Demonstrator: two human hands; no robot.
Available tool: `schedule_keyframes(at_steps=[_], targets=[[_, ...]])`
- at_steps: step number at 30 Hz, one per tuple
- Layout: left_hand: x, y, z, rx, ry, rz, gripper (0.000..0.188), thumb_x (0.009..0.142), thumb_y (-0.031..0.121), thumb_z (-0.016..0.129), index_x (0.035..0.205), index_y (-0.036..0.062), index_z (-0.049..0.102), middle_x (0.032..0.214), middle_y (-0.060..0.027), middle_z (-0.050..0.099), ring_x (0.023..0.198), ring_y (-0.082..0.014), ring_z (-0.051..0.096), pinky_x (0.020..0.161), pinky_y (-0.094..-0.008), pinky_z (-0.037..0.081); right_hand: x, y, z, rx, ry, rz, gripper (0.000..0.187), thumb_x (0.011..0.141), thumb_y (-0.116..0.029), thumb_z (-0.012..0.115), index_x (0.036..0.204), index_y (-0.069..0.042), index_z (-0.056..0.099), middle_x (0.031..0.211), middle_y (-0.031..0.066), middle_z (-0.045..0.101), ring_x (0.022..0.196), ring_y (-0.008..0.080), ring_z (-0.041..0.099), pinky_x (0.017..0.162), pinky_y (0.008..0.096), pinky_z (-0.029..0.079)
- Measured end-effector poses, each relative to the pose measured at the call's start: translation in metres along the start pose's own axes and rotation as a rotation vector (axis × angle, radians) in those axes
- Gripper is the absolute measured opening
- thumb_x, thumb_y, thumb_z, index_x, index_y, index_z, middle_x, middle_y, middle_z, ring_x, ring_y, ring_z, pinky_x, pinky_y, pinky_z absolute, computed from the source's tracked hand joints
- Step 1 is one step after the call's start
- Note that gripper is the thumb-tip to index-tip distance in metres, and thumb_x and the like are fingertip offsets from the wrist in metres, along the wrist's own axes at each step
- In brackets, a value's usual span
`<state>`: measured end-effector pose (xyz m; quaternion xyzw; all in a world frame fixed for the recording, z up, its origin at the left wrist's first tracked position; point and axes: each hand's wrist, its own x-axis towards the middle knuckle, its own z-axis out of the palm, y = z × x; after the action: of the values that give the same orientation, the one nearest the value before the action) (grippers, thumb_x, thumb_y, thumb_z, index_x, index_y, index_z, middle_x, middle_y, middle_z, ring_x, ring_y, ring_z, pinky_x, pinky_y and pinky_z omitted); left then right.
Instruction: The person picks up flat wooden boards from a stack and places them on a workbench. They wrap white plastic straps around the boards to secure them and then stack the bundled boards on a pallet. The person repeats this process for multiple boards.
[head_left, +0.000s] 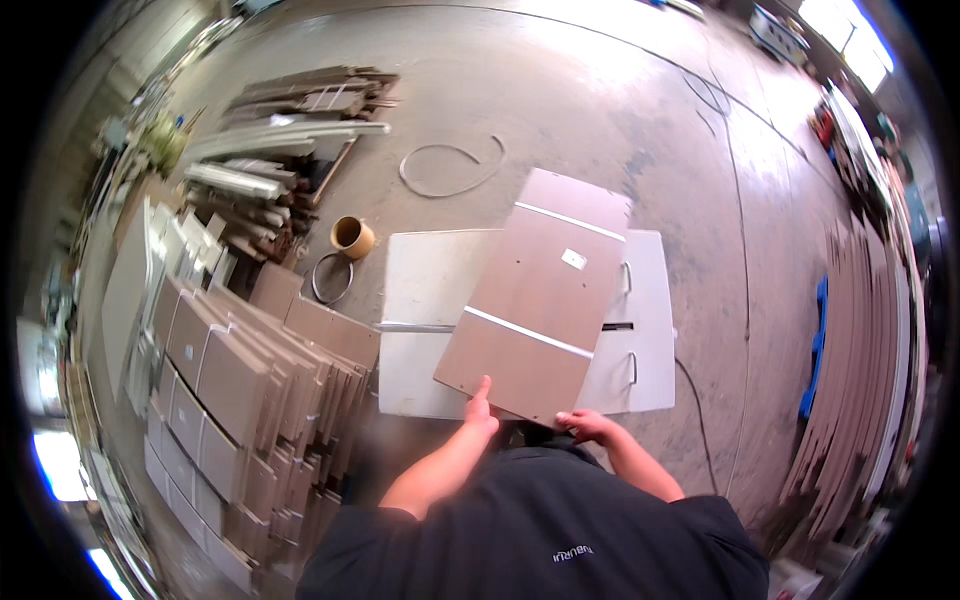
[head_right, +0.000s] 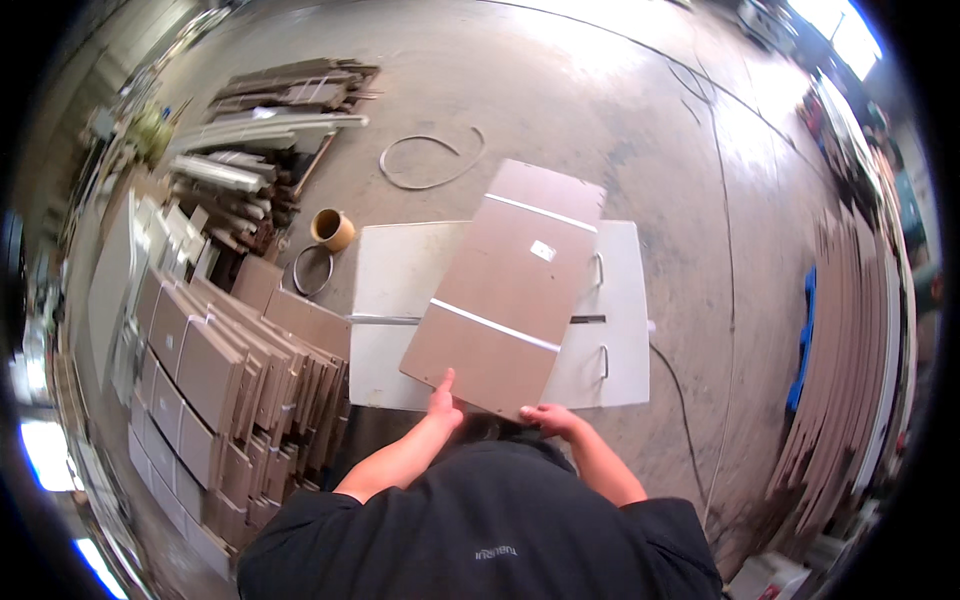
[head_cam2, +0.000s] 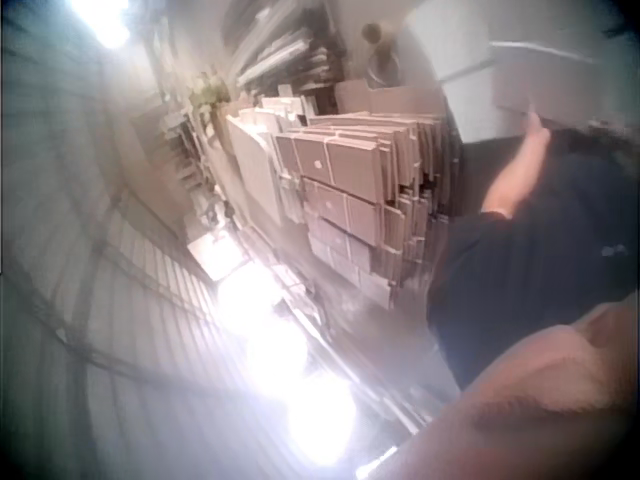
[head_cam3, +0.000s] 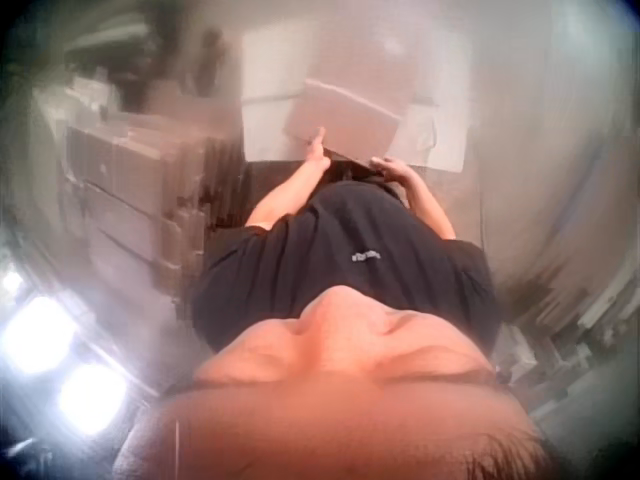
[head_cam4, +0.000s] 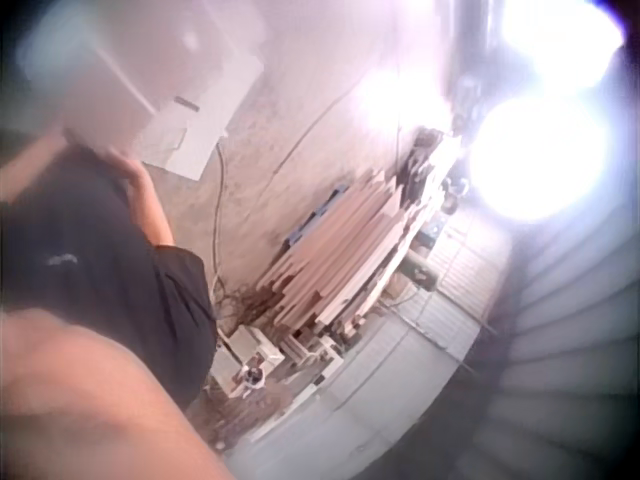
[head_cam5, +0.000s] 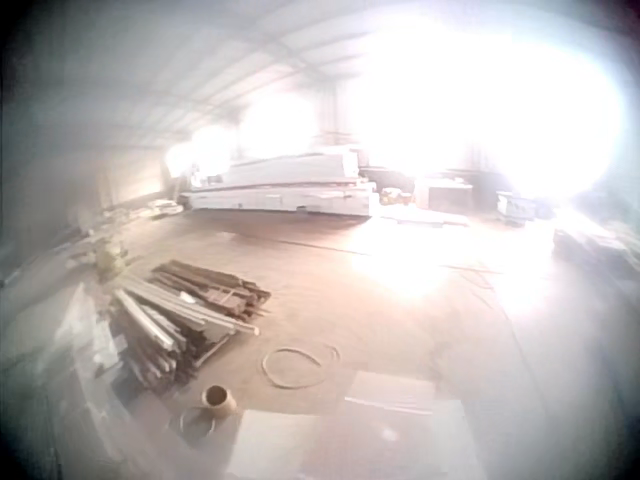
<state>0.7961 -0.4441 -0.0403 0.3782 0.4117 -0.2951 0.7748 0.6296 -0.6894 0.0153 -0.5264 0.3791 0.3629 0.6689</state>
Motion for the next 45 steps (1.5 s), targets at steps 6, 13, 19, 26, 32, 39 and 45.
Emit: schedule_keyframes(at_steps=[6, 13, 19, 26, 32, 39, 45], targets=[[-0.026, 0.067, -0.031, 0.096, -0.147, 0.267, 0.055, 0.090, 0.031, 0.082, 0.131, 0.0006, 0.061, 0.121, -0.0107, 0.070, 0.108, -0.0249, 0.068, 0.094, -0.0409, 0.055, 0.024, -0.029, 0.086, -0.133, -0.280, 0.056, 0.064, 0.100, -0.054, 0.063, 0.133, 0.000, 0.060, 0.121, 0.0109, 0.069, 0.093, 0.0186, 0.066, 0.081, 0.0348, 0.056], [-0.142, 0.097, -0.118, 0.059, 0.053, 0.376, 0.049, 0.091, 0.031, 0.081, 0.123, -0.0038, 0.067, 0.119, -0.0131, 0.071, 0.108, -0.0234, 0.069, 0.092, -0.0379, 0.055, 0.050, -0.061, 0.029, 0.031, -0.105, 0.012, 0.090, 0.095, -0.072, 0.053, 0.161, -0.015, 0.029, 0.152, 0.0170, 0.045, 0.140, 0.0364, 0.046, 0.110, 0.0578, 0.041], [-0.239, 0.049, -0.231, -0.154, 0.255, 0.424, 0.047, 0.093, 0.032, 0.078, 0.122, -0.0027, 0.066, 0.116, -0.0133, 0.071, 0.108, -0.0258, 0.070, 0.092, -0.0394, 0.056, 0.116, -0.119, -0.021, 0.235, 0.001, -0.036, 0.094, 0.086, -0.078, 0.062, 0.143, -0.004, 0.051, 0.131, 0.0095, 0.063, 0.127, 0.0263, 0.059, 0.112, 0.0498, 0.042], [-0.301, -0.025, -0.322, -0.277, 1.025, 0.521, 0.053, 0.094, 0.053, 0.071, 0.086, 0.0011, 0.065, 0.077, -0.0018, 0.059, 0.068, -0.0146, 0.053, 0.061, -0.0370, 0.044, 0.170, -0.118, 0.108, 0.202, 0.069, -0.061, 0.089, 0.089, -0.080, 0.055, 0.147, -0.012, 0.051, 0.149, 0.0105, 0.052, 0.134, 0.0292, 0.052, 0.112, 0.0483, 0.043], [-0.355, -0.049, -0.371, -0.280, 1.188, 0.601, 0.058, 0.098, 0.056, 0.064, 0.075, 0.0030, 0.060, 0.067, 0.0017, 0.051, 0.063, -0.0128, 0.047, 0.058, -0.0370, 0.040, 0.161, -0.102, 0.203, 0.049, 0.071, -0.132, 0.081, 0.095, -0.072, 0.055, 0.157, -0.022, 0.042, 0.162, 0.0110, 0.038, 0.146, 0.0326, 0.040, 0.120, 0.0525, 0.034], [-0.409, -0.049, -0.516, -0.502, 1.063, 0.963, 0.059, 0.109, 0.052, 0.045, 0.115, -0.0032, 0.065, 0.110, -0.0083, 0.066, 0.101, -0.0172, 0.058, 0.089, -0.0364, 0.046, 0.106, -0.083, 0.368, 0.269, -0.326, 0.028, 0.101, 0.083, -0.081, 0.058, 0.158, -0.016, 0.038, 0.163, 0.0118, 0.036, 0.146, 0.0324, 0.039, 0.122, 0.0526, 0.030], [-0.449, -0.043, -0.611, -0.865, 0.832, 1.127, 0.069, 0.109, 0.054, 0.042, 0.151, -0.0015, 0.043, 0.150, -0.0113, 0.052, 0.135, -0.0236, 0.050, 0.116, -0.0383, 0.037, 0.056, -0.059, 0.510, 0.158, -0.321, -0.190, 0.099, 0.083, -0.080, 0.058, 0.158, -0.019, 0.036, 0.163, 0.0130, 0.034, 0.146, 0.0353, 0.037, 0.121, 0.0557, 0.029]])
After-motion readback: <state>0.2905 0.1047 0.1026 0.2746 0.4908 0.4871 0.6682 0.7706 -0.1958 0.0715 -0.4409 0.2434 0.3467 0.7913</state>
